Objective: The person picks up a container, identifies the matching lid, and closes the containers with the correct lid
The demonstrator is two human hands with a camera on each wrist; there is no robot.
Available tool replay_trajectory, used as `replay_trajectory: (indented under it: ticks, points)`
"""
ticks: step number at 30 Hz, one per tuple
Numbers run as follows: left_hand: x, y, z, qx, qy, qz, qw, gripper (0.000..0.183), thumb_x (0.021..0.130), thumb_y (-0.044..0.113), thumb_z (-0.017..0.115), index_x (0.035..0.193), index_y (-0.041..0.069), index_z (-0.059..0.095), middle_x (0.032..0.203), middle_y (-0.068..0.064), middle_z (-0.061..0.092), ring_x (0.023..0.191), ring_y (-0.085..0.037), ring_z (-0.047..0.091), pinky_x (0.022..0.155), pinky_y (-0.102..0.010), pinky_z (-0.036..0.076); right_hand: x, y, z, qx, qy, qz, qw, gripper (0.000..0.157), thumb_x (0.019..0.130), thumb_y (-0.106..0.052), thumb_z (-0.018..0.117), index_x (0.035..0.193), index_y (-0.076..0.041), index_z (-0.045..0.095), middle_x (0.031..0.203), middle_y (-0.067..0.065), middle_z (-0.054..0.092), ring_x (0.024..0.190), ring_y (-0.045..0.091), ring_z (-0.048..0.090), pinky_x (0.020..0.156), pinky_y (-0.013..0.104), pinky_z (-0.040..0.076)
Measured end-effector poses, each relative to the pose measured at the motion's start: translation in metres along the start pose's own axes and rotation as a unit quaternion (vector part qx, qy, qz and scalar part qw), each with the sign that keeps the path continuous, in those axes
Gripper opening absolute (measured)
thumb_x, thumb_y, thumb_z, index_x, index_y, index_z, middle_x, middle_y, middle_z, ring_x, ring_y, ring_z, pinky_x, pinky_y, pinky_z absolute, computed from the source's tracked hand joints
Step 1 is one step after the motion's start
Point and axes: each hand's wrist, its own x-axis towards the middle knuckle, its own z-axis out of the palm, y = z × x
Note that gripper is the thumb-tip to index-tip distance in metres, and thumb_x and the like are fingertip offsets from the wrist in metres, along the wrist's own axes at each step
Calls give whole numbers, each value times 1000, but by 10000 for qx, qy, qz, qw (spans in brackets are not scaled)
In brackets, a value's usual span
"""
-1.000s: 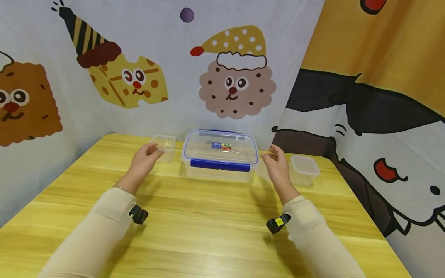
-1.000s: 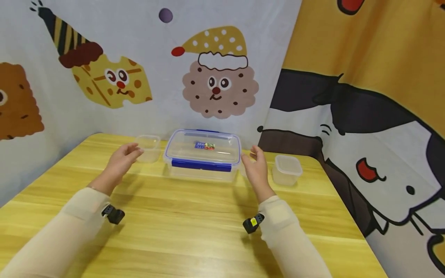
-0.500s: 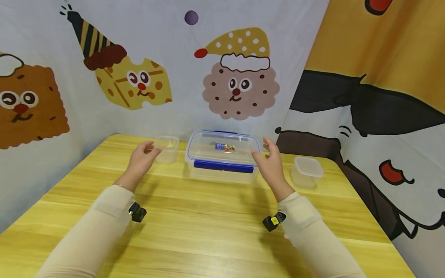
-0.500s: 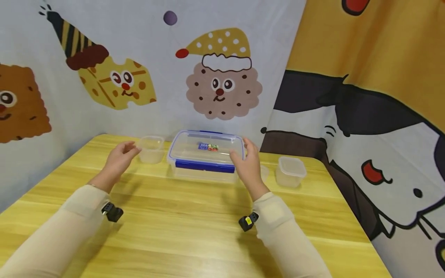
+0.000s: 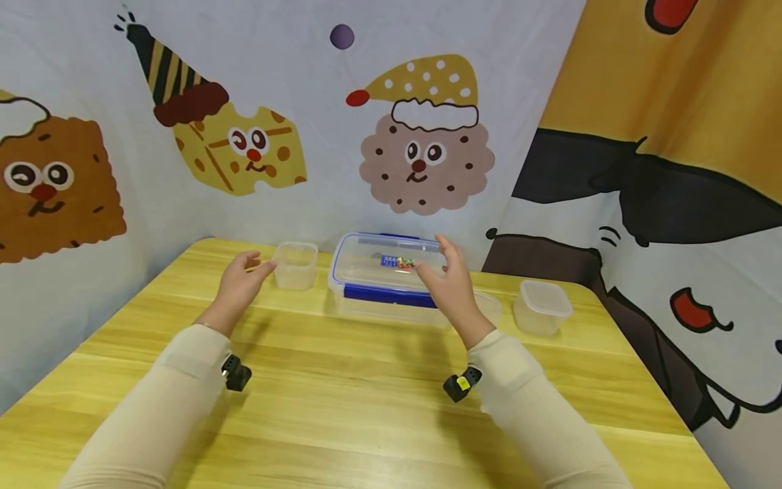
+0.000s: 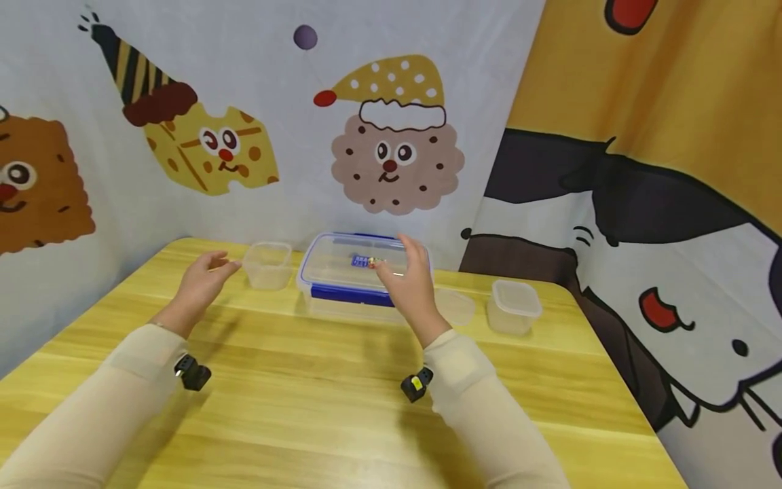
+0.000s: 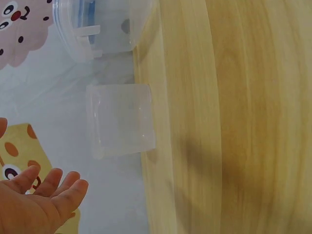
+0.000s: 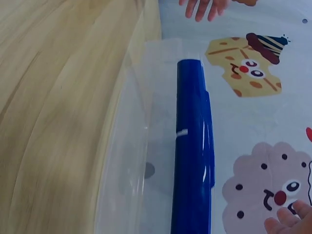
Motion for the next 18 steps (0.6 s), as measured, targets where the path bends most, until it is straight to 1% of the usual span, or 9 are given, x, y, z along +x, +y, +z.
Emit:
replay_trajectory:
  ticks: [5, 10, 11, 14, 17, 18]
  points:
    - [5, -3, -1, -6, 41, -48, 10000, 73, 100, 42, 47, 153, 1, 17, 154, -25, 24, 137, -45, 28, 109, -58, 32, 5, -5, 12, 50, -63, -94, 9999, 66, 94, -30, 61, 151, -13, 31, 151, 11, 32, 136, 27, 33, 110, 47, 34]
    - [11, -5, -3, -46, 76, -119, 9999, 70, 101, 38, 46, 153, 2, 17, 154, -25, 24, 138, -45, 28, 109, -59, 32, 10, -14, 26, 114, -182, -138, 9997, 67, 94, -32, 60, 151, -15, 30, 150, 9, 32, 135, 25, 34, 110, 47, 34]
    - [12, -5, -3, -56, 81, -141, 9999, 69, 101, 37, 46, 153, 2, 17, 154, -25, 24, 138, -45, 28, 109, -59, 32, 10, -16, 29, 137, -220, -113, 9996, 67, 94, -33, 60, 152, -16, 30, 150, 10, 33, 133, 26, 37, 108, 47, 37]
    - [14, -6, -4, -73, 120, -176, 9997, 69, 101, 37, 46, 153, 2, 18, 154, -25, 24, 137, -45, 28, 108, -59, 32, 10, -21, 38, 181, -285, -70, 9994, 67, 94, -34, 61, 152, -17, 30, 150, 9, 33, 131, 26, 39, 104, 48, 41]
    - [17, -10, -4, -84, 148, -204, 9996, 69, 101, 38, 46, 153, 3, 18, 154, -25, 24, 137, -45, 29, 108, -58, 32, 9, -23, 46, 180, -327, -55, 9993, 67, 94, -35, 61, 152, -18, 31, 149, 9, 34, 131, 26, 40, 101, 48, 44]
    - [17, -10, -4, -92, 158, -206, 9996, 68, 101, 37, 46, 153, 3, 19, 154, -25, 24, 137, -45, 29, 108, -58, 32, 9, -23, 49, 198, -337, -66, 9992, 67, 94, -35, 61, 151, -18, 31, 150, 8, 33, 134, 26, 37, 104, 49, 42]
